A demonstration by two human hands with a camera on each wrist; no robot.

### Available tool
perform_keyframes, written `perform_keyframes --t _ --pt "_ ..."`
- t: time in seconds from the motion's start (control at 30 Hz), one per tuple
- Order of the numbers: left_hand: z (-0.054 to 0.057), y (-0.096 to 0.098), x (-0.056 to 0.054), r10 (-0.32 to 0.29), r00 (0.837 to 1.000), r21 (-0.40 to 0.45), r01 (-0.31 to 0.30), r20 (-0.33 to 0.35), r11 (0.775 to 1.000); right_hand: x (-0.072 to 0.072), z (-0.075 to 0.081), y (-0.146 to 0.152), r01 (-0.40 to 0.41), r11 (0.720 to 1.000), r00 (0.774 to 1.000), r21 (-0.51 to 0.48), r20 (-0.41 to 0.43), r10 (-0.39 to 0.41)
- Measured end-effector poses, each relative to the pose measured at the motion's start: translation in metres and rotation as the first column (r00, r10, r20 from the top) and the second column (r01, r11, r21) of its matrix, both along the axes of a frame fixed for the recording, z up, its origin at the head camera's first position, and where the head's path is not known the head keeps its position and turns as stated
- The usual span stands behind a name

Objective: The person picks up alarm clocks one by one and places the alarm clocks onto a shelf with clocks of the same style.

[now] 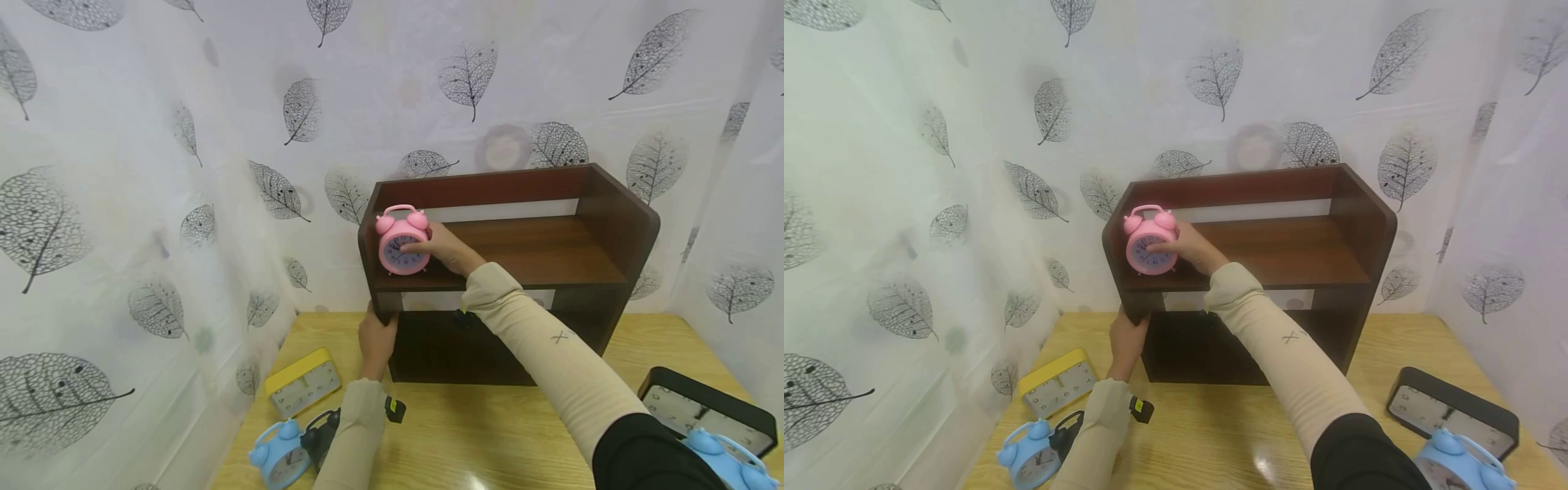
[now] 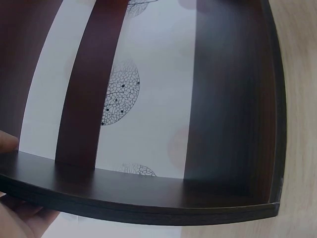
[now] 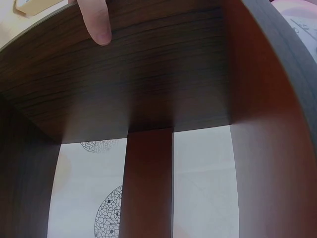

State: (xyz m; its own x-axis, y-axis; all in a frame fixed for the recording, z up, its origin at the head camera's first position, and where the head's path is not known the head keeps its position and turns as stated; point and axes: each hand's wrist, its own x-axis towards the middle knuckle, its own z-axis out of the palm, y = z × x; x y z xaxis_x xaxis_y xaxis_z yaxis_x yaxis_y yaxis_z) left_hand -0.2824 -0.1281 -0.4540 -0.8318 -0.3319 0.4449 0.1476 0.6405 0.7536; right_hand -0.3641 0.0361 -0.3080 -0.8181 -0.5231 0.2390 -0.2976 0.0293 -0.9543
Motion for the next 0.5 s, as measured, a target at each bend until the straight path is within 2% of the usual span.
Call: perform_keyframes --t 0.23,0.5 --pt "-0.0021 -0.0005 -0.001 -0.006 1.0 0.005 0.006 0.006 1.0 -0.0003 -0.0022 -0.0026 -0.053 0.998 0.999 -0.035 -0.008 0.052" --pt "-0.0018 -0.0002 0.0004 -0.003 1.0 -0.001 0.003 0.006 1.0 0.0006 -0.0012 -0.0033 -0.044 0.998 0.999 -0.035 -0.007 0.044"
